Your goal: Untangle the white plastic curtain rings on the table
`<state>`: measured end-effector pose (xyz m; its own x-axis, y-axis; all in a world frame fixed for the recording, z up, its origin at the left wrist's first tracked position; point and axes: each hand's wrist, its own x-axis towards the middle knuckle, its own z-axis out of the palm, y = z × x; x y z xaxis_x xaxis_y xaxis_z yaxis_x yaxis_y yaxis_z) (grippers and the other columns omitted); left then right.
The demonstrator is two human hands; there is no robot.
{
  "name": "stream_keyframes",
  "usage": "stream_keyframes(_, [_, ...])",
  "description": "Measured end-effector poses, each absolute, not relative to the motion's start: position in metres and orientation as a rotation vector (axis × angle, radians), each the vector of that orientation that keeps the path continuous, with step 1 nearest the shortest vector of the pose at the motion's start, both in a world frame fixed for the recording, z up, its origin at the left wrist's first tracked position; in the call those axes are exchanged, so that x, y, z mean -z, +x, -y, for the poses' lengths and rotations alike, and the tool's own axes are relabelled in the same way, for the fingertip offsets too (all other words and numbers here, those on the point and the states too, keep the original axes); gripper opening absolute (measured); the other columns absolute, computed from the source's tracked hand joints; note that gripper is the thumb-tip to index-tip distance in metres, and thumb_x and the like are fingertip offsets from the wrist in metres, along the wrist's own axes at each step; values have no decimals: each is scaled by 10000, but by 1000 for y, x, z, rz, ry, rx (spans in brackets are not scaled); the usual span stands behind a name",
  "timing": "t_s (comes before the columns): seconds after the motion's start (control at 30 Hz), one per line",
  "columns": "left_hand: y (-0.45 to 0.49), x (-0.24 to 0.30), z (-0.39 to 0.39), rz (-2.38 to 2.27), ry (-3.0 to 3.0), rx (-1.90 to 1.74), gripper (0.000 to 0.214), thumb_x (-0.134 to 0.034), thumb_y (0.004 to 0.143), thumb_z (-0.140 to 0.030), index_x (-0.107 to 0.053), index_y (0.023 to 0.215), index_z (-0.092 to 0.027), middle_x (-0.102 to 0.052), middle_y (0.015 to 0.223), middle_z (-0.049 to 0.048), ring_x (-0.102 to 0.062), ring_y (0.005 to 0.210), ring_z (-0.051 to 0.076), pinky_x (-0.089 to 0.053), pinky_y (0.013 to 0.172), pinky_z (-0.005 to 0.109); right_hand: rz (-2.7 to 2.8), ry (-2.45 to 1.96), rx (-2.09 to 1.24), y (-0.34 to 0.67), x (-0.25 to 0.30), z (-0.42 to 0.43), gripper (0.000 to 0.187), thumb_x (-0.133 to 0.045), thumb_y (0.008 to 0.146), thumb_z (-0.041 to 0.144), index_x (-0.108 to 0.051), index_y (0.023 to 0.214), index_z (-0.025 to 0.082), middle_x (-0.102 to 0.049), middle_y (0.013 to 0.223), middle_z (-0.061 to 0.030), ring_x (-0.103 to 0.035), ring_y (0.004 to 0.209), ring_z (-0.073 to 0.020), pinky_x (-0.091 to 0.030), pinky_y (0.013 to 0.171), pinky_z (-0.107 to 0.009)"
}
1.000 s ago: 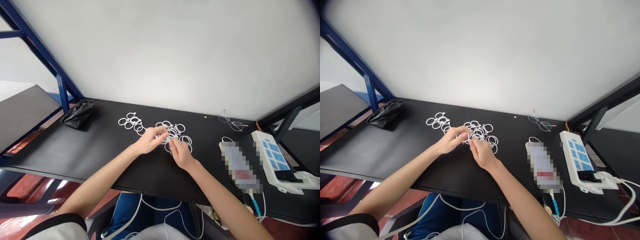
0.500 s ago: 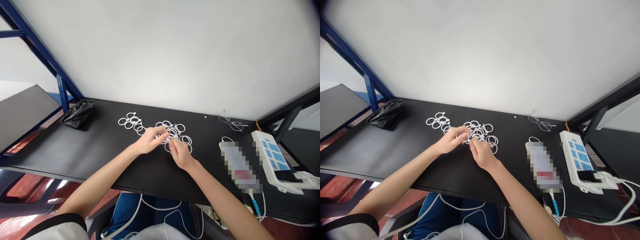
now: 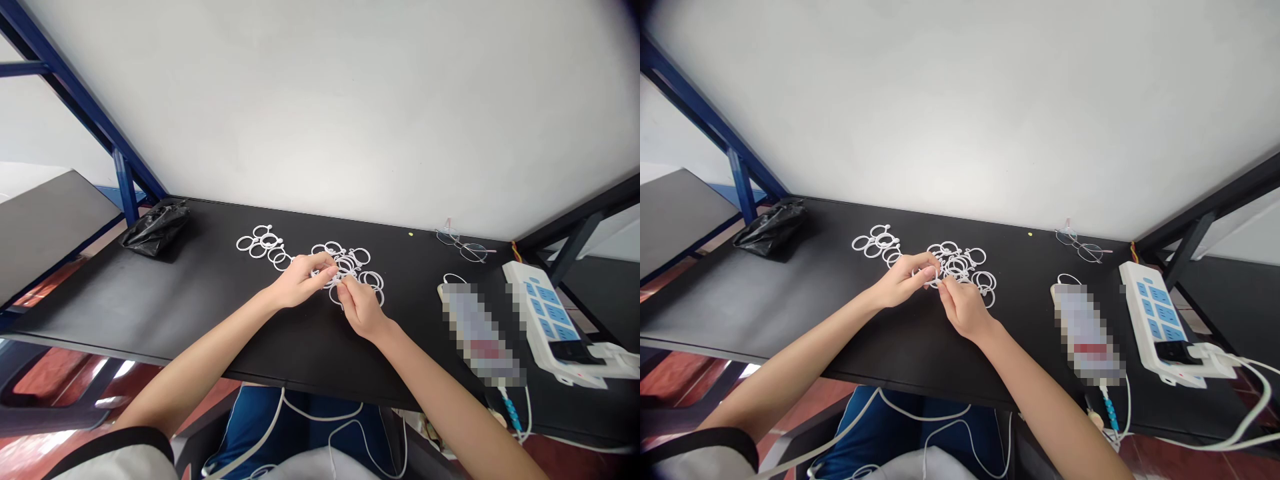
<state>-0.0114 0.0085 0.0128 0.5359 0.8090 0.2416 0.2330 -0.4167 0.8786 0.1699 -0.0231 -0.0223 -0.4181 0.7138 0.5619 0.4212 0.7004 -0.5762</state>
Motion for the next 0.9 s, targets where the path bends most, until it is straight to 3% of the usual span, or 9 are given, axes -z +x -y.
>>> stream_keyframes(0.4, [-16, -17, -10, -843, 1955, -899, 338, -451, 936, -449, -568, 824, -153, -576, 733, 1, -516, 638, 106, -402, 595, 219, 2015, -855, -431, 170, 25, 22, 230, -336, 989, 208, -429, 778, 210, -411, 554, 52, -383, 429, -89, -317, 466, -233])
stream_keyframes(0.63, [-21, -8, -30, -897, 1517, -1300, 374, -460, 924, -494, -560, 797, -157, -454, 577, -44, -495, 561, 90, -441, 628, 232, 1899, -880, -396, 172, 30, 22, 212, -369, 980, 228, -436, 780, 208, -435, 569, 48, -393, 442, -84, -317, 457, -216])
stream_keyframes(0.73, [-22, 0, -42, -940, 1175, -1384, 300, -577, 867, -466, -556, 829, -169, -386, 548, -83, -434, 501, 56, -486, 690, 240, 1908, -862, -415, 172, 31, 22, 199, -372, 979, 228, -439, 793, 209, -413, 554, 57, -367, 430, -82, -300, 447, -215])
stream_keyframes(0.9, [-33, 10, -56, -1065, 798, -1429, 261, -718, 745, -353, -561, 864, -181, -404, 570, -101, -405, 459, 27, -480, 610, 198, 1908, -847, -404, 171, 30, 22, 180, -386, 978, 228, -446, 809, 213, -402, 537, 66, -351, 416, -80, -280, 434, -212])
